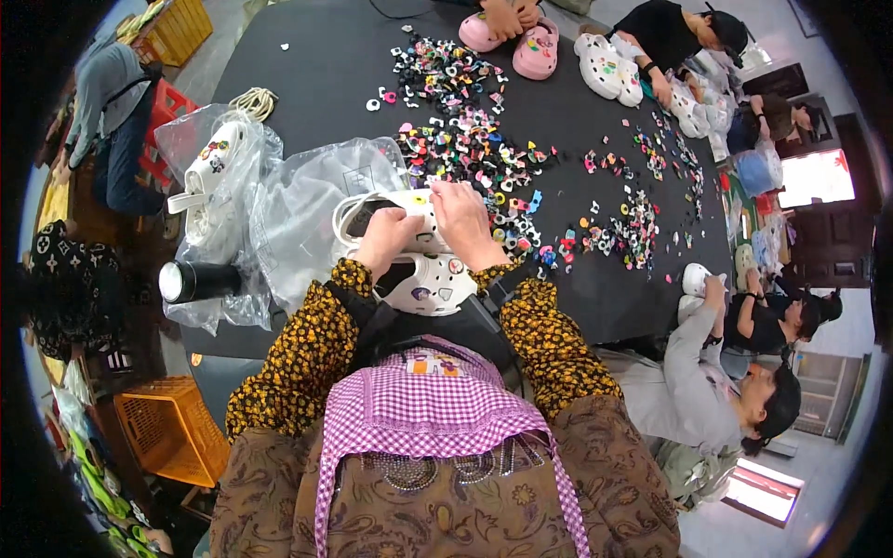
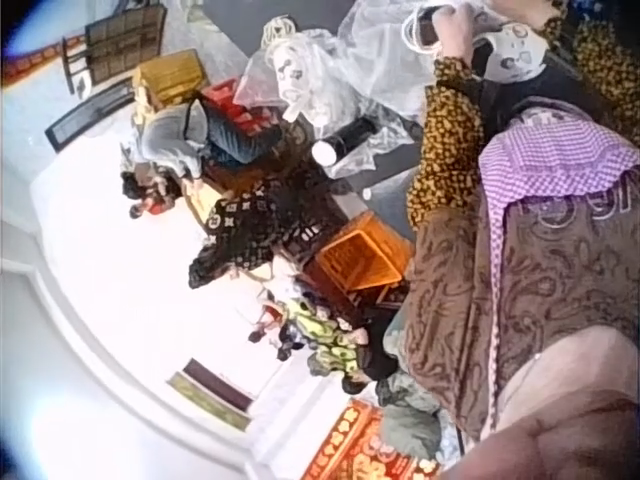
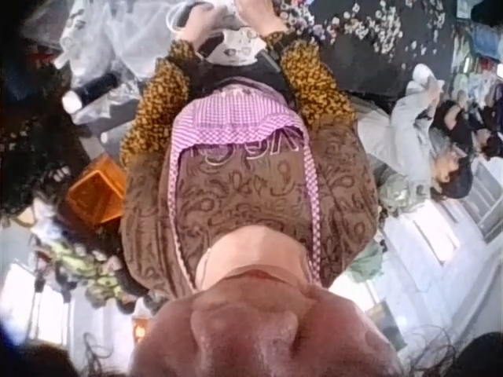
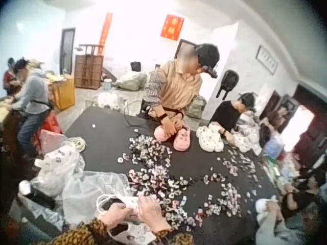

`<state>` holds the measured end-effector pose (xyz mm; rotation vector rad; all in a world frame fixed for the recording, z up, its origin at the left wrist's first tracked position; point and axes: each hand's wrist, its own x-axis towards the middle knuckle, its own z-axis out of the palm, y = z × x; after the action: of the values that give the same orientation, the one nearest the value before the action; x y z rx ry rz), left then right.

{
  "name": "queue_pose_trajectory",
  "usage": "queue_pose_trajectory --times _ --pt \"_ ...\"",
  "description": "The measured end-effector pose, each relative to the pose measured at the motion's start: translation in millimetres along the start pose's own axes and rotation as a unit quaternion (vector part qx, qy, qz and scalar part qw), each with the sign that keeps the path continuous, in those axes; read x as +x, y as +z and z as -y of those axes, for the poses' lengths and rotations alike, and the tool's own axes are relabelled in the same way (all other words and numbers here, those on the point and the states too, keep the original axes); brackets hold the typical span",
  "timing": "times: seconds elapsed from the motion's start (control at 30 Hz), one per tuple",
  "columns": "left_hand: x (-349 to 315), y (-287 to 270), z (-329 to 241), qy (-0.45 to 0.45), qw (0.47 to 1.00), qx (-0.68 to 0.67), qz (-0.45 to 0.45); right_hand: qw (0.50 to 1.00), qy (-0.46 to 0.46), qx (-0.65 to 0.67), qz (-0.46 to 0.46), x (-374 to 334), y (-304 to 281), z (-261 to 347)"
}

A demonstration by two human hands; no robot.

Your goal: Manually attaching decorative charms to rubber clog shoes and packaging them in plastic bags.

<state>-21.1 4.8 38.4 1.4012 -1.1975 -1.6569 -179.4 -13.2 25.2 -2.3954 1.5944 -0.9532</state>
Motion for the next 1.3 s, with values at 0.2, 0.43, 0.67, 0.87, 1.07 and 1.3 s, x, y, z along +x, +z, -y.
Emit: queue_pose_trajectory --times 0.2,0.43,0.67,0.87,1.07,1.3 --pt "8.1 8.5 12.6 -0.017 0.998 0.065 0.010 0.993 0.113 0.011 -0.007 -6.8 6.2 -6.8" --pt "17.0 8.7 36.6 -0.022 0.999 0.037 0.005 0.974 0.132 0.148 -0.111 -13.0 12.2 -8.1" --pt "7.6 3.5 17.6 -0.054 0.994 0.085 0.050 0.948 0.263 0.170 -0.060 5.4 2.3 -20.1" --pt "-3.4 4.0 7.9 -0.081 0.994 0.005 0.066 0.975 0.196 0.085 0.052 1.2 3.8 -23.8" --pt "-1.9 3.6 7.7 -0.071 0.994 0.048 0.073 0.972 0.157 0.167 0.059 -11.1 -13.4 -33.9" --pt "8.3 4.9 32.0 -0.032 0.998 0.031 0.048 0.987 0.044 0.141 0.068 -16.8 -25.3 -26.6"
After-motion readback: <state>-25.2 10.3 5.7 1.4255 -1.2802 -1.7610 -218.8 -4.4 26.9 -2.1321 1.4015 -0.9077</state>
